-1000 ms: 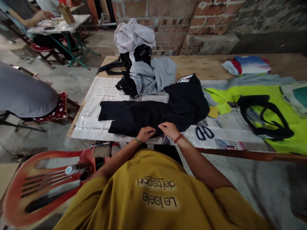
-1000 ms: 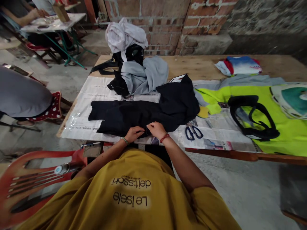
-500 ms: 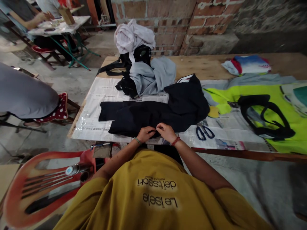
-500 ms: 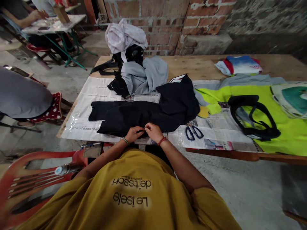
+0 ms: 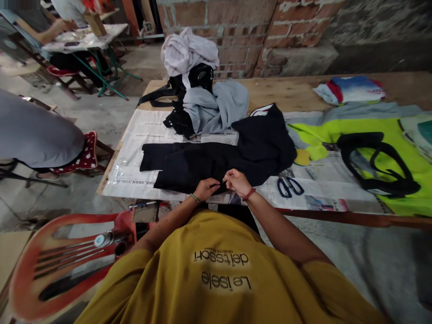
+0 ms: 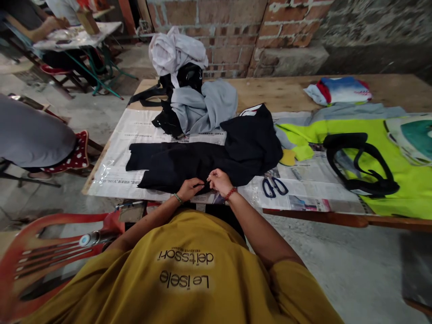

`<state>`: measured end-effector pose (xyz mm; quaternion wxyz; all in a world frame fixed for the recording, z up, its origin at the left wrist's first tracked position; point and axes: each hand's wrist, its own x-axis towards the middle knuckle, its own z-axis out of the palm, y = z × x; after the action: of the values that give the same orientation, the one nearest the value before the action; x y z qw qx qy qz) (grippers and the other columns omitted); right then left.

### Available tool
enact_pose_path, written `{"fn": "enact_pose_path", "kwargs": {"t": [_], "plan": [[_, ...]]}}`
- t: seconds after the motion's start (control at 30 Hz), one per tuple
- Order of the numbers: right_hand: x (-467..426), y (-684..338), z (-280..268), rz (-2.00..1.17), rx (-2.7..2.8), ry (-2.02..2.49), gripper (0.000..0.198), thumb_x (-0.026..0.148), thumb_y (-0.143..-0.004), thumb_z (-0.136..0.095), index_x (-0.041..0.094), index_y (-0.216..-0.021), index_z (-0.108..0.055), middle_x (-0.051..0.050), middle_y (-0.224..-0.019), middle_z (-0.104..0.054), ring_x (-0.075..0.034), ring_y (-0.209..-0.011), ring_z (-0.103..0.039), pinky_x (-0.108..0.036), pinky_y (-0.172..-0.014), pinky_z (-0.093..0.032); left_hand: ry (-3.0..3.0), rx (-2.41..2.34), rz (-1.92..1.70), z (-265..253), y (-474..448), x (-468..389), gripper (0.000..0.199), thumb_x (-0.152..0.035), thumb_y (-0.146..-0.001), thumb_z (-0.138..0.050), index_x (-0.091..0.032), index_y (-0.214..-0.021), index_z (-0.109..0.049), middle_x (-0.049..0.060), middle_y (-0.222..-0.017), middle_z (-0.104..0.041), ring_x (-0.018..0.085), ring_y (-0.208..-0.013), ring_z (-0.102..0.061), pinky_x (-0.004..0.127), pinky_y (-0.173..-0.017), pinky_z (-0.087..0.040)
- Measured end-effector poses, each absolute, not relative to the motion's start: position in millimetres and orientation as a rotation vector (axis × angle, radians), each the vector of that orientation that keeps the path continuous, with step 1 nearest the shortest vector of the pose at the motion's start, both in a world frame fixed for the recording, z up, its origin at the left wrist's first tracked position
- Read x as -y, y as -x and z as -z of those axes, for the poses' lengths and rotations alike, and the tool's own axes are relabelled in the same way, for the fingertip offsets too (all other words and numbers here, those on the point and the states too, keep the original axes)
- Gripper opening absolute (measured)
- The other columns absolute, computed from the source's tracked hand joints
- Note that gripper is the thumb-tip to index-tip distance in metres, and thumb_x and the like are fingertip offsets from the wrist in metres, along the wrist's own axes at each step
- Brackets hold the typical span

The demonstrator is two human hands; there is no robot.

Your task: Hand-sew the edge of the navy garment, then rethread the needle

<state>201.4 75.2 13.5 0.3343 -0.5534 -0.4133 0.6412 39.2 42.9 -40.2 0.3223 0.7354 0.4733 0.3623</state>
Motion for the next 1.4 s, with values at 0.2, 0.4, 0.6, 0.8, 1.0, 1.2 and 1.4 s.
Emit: {"fn": "enact_pose_path", "kwargs": {"t": [0.2,0.4,0.6,0.8,1.0,1.2,1.4], "plan": [[-69.3,-206.0,-12.3,-1.778,1.13,1.399,0.018,0.021,-0.065,-0.065,0.018,-0.077,-0.053,0.006,-0.05,-0.057,-0.007,-0.034,-0.048,-0.014,-0.029,-0.024,-1.93,-1.209,-0.96,38.2,-38.2,-41.6,0.015,-0.018,-0.083,-0.058,-0.017,-0.089,-0.071,0.004,-0.086,-0.071,0.013,-0.077,-0.064,0.023,-0.076,-0.051],[-68.5,-204.4,-6.4,-1.689,1.283,1.443,0.017,0.027,-0.068,-0.064,0.019,-0.072,-0.05,0.006,-0.055,-0.06,-0.004,-0.032,-0.046,-0.013,-0.03,-0.029,-1.975,-1.191,-0.918,39.8,-39.4,-41.8,0.015,-0.02,-0.084,-0.058,-0.018,-0.089,-0.071,0.003,-0.084,-0.07,0.012,-0.076,-0.064,0.023,-0.074,-0.051],[-96.3,-211.0,-14.3,-1.594,0.974,1.403,0.018,0.024,-0.069,-0.063,0.019,-0.073,-0.046,0.006,-0.056,-0.057,-0.004,-0.032,-0.043,-0.013,-0.029,-0.019,-2.024,-1.186,-0.902,44.2,-39.2,-40.7,0.014,-0.015,-0.082,-0.058,-0.016,-0.086,-0.071,0.004,-0.083,-0.07,0.013,-0.077,-0.065,0.023,-0.075,-0.051],[-107.1,-224.3,-34.5,-1.563,1.281,1.422,0.01,0.025,-0.078,-0.057,0.019,-0.08,-0.049,0.0,-0.075,-0.067,-0.007,-0.042,-0.054,-0.015,-0.033,-0.027,-1.977,-1.196,-0.914,41.4,-37.9,-42.1,0.014,-0.017,-0.082,-0.059,-0.017,-0.088,-0.071,0.004,-0.085,-0.071,0.012,-0.077,-0.065,0.023,-0.077,-0.051],[-108.9,-219.8,-59.0,-1.319,1.754,1.284,0.003,0.016,-0.078,-0.056,0.018,-0.076,-0.056,0.002,-0.064,-0.065,-0.009,-0.055,-0.058,-0.016,-0.049,-0.041,-1.95,-1.185,-0.941,39.6,-37.3,-42.1,0.013,-0.018,-0.082,-0.06,-0.017,-0.087,-0.072,0.004,-0.084,-0.071,0.012,-0.076,-0.064,0.023,-0.076,-0.051],[-131.5,-212.3,-69.7,-1.815,1.276,1.068,0.02,0.037,-0.085,-0.057,0.022,-0.09,-0.044,0.003,-0.07,-0.064,-0.016,-0.064,-0.068,-0.025,-0.052,-0.053,-1.943,-1.199,-0.934,40.5,-37.1,-42.6,0.012,-0.017,-0.081,-0.06,-0.017,-0.086,-0.071,0.004,-0.085,-0.071,0.012,-0.078,-0.065,0.023,-0.077,-0.051],[-151.1,-212.6,-63.2,-0.895,1.858,1.084,0.013,0.033,-0.09,-0.05,0.021,-0.089,-0.053,-0.004,-0.086,-0.067,-0.018,-0.087,-0.066,-0.036,-0.083,-0.054,-1.93,-1.22,-0.904,40.7,-36.9,-43.2,0.011,-0.017,-0.081,-0.061,-0.017,-0.085,-0.071,0.003,-0.084,-0.071,0.012,-0.078,-0.065,0.023,-0.078,-0.051]]}}
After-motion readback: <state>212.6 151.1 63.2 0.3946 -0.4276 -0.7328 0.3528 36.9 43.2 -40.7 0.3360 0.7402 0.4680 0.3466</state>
